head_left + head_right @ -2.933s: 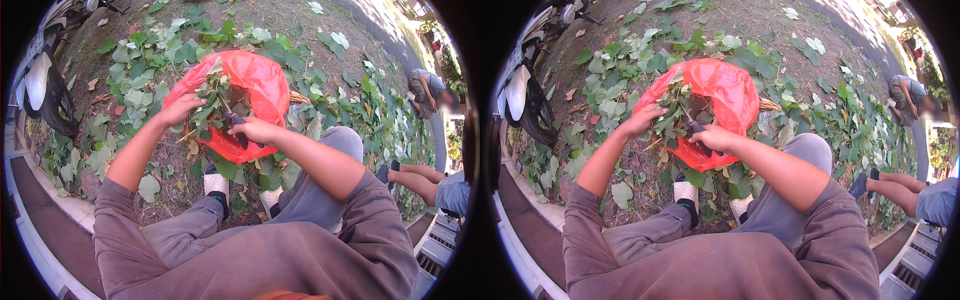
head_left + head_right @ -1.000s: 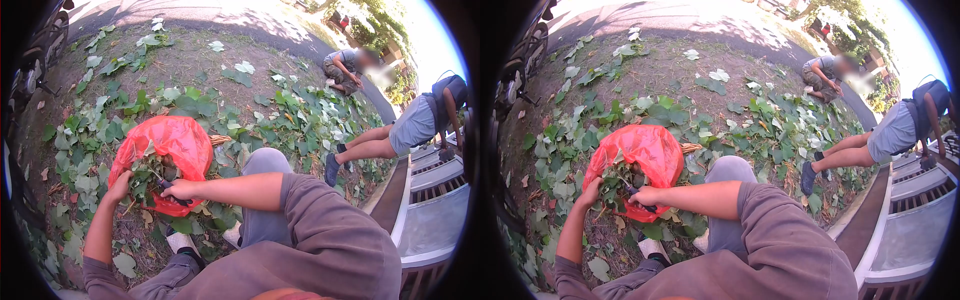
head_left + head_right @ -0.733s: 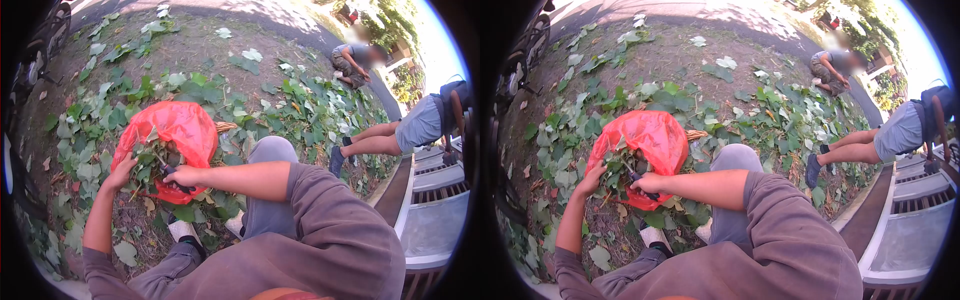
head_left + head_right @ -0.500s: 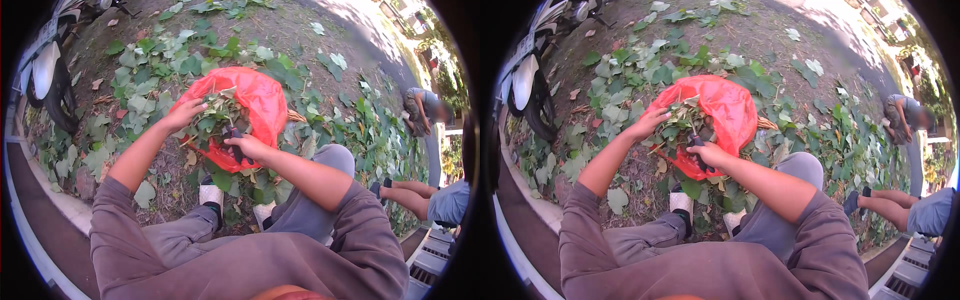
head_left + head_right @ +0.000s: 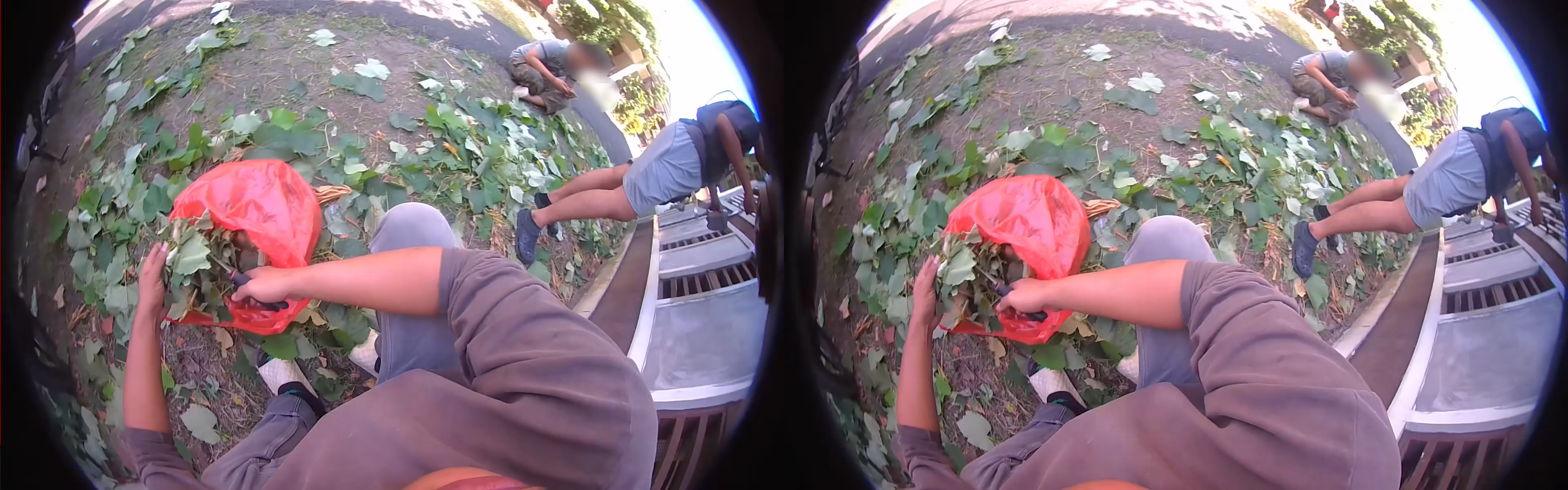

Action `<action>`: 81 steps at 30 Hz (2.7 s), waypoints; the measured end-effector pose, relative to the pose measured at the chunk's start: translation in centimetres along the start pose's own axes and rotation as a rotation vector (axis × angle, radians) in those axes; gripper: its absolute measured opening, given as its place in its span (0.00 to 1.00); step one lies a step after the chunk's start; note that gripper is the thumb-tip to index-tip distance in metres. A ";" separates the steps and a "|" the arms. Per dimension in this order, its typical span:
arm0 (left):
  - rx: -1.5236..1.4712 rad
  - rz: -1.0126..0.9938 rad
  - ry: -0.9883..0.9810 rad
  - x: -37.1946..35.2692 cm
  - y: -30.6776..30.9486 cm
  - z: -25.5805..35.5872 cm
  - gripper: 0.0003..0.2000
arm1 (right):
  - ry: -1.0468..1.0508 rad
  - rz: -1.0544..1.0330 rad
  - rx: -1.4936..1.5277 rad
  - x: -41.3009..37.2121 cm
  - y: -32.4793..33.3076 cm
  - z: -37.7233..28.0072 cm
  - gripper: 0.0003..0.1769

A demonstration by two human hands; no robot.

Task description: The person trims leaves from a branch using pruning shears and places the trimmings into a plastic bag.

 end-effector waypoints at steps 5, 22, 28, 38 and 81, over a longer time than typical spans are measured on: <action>-0.049 -0.104 0.091 -0.3 0.2 0.7 0.31 | 0.002 -0.109 -0.049 -0.7 -0.6 -0.7 0.19; 0.300 -0.161 -0.048 0.8 -2.8 -1.9 0.16 | 0.003 -0.021 -0.091 -1.1 0.7 -1.3 0.19; 0.814 -0.130 -0.201 -2.2 -7.5 -1.1 0.10 | -0.050 0.022 -0.209 -0.4 2.4 -1.7 0.22; 1.268 -0.117 -0.315 -4.3 -9.5 -0.3 0.13 | -0.040 0.051 -0.176 -0.4 2.2 -1.4 0.22; 1.557 -0.196 -0.261 -4.6 -7.2 -1.9 0.16 | -0.136 0.068 -0.225 1.6 0.7 0.5 0.23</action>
Point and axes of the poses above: each hand's wrist, its own x-axis towards the middle knuckle, its own y-axis out of the back of the hand, z = x × y, the point moved 3 cm from there along x, towards the middle knuckle, and after that the axes turned 15 degrees about -x, right-handed, at the moved point
